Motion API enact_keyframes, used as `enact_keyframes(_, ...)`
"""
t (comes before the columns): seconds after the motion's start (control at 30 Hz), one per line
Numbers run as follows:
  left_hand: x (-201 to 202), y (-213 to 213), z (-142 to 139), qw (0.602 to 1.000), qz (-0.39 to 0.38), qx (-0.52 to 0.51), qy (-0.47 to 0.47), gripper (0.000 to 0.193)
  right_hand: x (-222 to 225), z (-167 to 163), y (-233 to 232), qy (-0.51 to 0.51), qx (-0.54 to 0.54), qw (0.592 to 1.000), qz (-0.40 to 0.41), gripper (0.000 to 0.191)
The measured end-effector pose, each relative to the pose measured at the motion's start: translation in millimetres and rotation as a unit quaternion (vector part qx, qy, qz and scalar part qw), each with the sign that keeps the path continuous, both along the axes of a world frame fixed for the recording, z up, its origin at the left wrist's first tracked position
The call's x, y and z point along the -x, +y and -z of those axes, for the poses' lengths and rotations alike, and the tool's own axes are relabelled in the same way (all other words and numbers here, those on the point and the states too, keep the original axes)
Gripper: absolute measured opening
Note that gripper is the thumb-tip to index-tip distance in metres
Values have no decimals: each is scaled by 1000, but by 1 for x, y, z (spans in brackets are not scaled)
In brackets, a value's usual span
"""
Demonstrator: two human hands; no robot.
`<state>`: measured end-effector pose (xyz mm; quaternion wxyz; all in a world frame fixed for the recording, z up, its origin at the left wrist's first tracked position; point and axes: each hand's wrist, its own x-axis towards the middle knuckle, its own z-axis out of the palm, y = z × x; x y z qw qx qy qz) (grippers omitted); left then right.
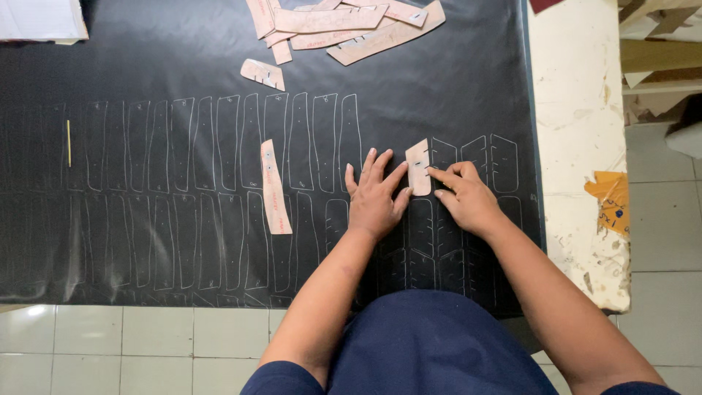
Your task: The person places paper templates onto a large black sheet and uses a yellow pencil to mark points and trace outlines. The person repeatedly repositions templates and marks multiple pattern outlines across the sheet.
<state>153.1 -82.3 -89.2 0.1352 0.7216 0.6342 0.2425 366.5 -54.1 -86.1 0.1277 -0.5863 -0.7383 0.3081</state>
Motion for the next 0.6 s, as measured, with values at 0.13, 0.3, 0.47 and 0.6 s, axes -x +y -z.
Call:
enact_keyframes(0.13,1,0,2,1000,0,4,6,48,2,-3,0,-12,3,1000,-4,49)
enact_keyframes(0.3,1,1,1,1000,-1,9,7,50,2,-6,0,-11,6,1000,-4,49)
enact_keyframes(0.47,0,0,2,1000,2,11,1,49,2,-6,0,-20,15,1000,-8,51)
enact_keyframes(0.6,0,0,4,1000,2,-2,0,48,2,-8,-1,-21,9,1000,-10,52)
